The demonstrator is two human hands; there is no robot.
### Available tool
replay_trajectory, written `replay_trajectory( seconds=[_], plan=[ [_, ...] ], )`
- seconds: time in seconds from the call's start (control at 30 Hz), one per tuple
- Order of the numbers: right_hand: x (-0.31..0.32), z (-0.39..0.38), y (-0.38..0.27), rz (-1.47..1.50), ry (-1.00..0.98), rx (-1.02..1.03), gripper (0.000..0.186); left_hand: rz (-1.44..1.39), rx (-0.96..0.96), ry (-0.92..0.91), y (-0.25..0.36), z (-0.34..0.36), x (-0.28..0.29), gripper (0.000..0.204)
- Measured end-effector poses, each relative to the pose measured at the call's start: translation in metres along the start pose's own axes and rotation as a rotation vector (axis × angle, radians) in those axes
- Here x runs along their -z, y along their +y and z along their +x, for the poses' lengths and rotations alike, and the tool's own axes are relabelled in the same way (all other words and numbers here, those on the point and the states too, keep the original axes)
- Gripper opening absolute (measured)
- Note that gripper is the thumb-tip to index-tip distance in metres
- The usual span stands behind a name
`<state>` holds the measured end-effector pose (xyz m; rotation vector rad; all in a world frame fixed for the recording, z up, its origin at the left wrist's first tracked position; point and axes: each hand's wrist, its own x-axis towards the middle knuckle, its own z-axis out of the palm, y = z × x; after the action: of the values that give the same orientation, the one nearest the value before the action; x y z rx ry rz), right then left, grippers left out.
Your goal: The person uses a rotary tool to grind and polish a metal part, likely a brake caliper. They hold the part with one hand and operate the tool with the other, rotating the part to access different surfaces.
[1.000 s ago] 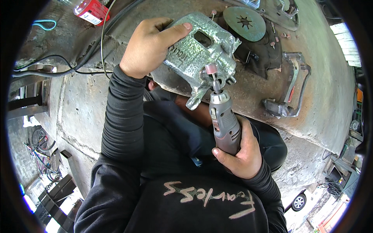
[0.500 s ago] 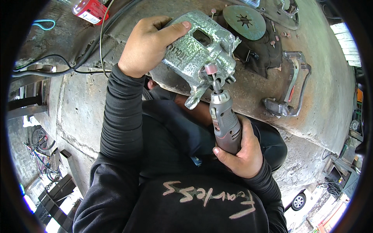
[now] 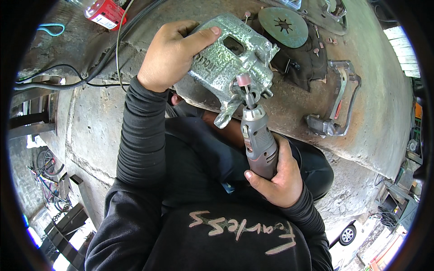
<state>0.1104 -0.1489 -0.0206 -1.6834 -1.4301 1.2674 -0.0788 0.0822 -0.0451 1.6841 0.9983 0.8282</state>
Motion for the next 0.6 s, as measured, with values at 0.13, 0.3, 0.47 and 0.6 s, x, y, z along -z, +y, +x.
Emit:
replay_trajectory(
  seconds=[0.13,0.3,0.47,0.6],
  plan=[
    [-0.0017,0.0026,0.0001,-0.016,0.005,0.020,0.078,0.033,-0.013,-0.001,-0.0003,0.0001,0.0010,0.042],
    [-0.0003,0.0014,0.0013,-0.012,0.034,-0.004,0.077,0.000,-0.021,0.002,0.0002,-0.0006,0.0001,0.040],
    [-0.0020,-0.0036,0.0039,-0.006,0.014,-0.029,0.075,-0.011,-0.029,0.002,-0.0002,-0.0003,-0.0009,0.039],
    [-0.0051,-0.0055,0.0056,-0.007,0.019,-0.046,0.076,-0.004,-0.026,0.007,-0.0004,-0.0004,-0.0004,0.039]
  ],
)
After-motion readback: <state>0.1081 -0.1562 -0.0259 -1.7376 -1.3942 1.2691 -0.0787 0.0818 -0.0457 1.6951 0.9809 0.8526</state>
